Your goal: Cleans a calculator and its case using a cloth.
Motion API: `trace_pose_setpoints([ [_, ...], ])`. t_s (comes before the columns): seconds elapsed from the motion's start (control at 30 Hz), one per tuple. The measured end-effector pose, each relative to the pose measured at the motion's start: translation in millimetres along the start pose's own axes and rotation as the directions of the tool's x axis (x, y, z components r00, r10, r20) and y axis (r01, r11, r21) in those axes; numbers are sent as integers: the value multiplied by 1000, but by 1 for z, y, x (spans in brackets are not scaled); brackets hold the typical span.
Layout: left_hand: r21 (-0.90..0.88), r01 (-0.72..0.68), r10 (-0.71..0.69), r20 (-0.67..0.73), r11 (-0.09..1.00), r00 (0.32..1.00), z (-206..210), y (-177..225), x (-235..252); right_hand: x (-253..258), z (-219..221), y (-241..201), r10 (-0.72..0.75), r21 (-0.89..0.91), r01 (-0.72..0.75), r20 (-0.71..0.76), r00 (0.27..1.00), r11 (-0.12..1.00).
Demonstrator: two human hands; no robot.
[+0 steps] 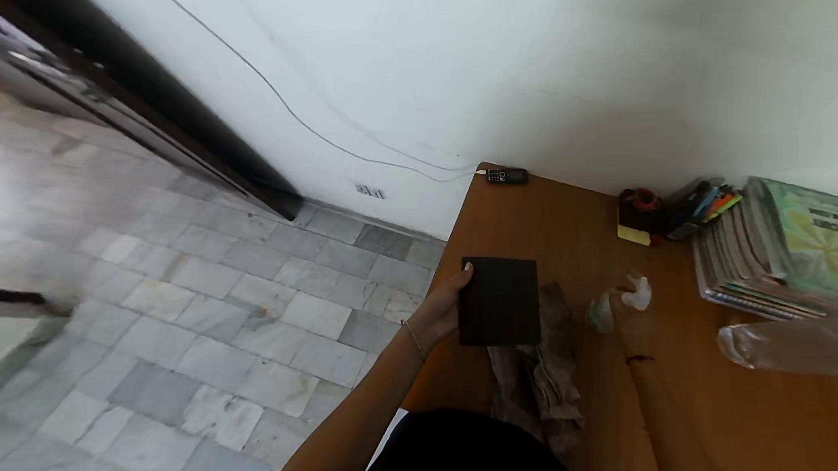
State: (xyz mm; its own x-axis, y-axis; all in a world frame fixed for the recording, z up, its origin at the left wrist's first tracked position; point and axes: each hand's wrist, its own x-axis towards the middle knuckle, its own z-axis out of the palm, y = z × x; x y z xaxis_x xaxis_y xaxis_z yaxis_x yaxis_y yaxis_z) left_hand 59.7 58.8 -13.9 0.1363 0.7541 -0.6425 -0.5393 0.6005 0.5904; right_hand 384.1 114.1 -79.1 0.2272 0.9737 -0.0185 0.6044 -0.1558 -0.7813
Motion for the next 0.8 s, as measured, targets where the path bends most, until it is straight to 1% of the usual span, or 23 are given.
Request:
trace_pose_setpoints([
  [0.07,37,-36,36,2,999,999,0,-2,5,-8,-4,-19,-28,-49,33,106,994,998],
  [0.13,62,-69,69,3,996,998,3,-1,8,-16,-7,-31,-129,-52,144,229,965,988],
  [0.2,101,-90,90,6,991,996,8,1,9,-26,-9,-40,-228,-19,251,350,909,968],
  [0.23,122,-99,100,-1,988,995,11,2,9,-32,-11,-48,-246,-11,275,416,876,961],
  [0.3,144,-107,110,-14,984,994,18,5,9,-42,-13,-68,-258,-7,310,533,806,951],
  [0.43,172,-164,161,36,971,986,23,4,11,-54,-10,-104,-236,-26,350,692,682,936],
  [0.5,202,-180,179,24,963,983,25,5,12,-54,-8,-114,-211,-53,361,729,651,931],
  [0.67,186,-191,222,-165,964,961,33,7,11,-53,-4,-123,-201,-87,393,746,635,916],
  [0.8,174,-207,239,-187,963,953,33,7,7,-53,-5,-126,-155,-141,383,749,644,913],
])
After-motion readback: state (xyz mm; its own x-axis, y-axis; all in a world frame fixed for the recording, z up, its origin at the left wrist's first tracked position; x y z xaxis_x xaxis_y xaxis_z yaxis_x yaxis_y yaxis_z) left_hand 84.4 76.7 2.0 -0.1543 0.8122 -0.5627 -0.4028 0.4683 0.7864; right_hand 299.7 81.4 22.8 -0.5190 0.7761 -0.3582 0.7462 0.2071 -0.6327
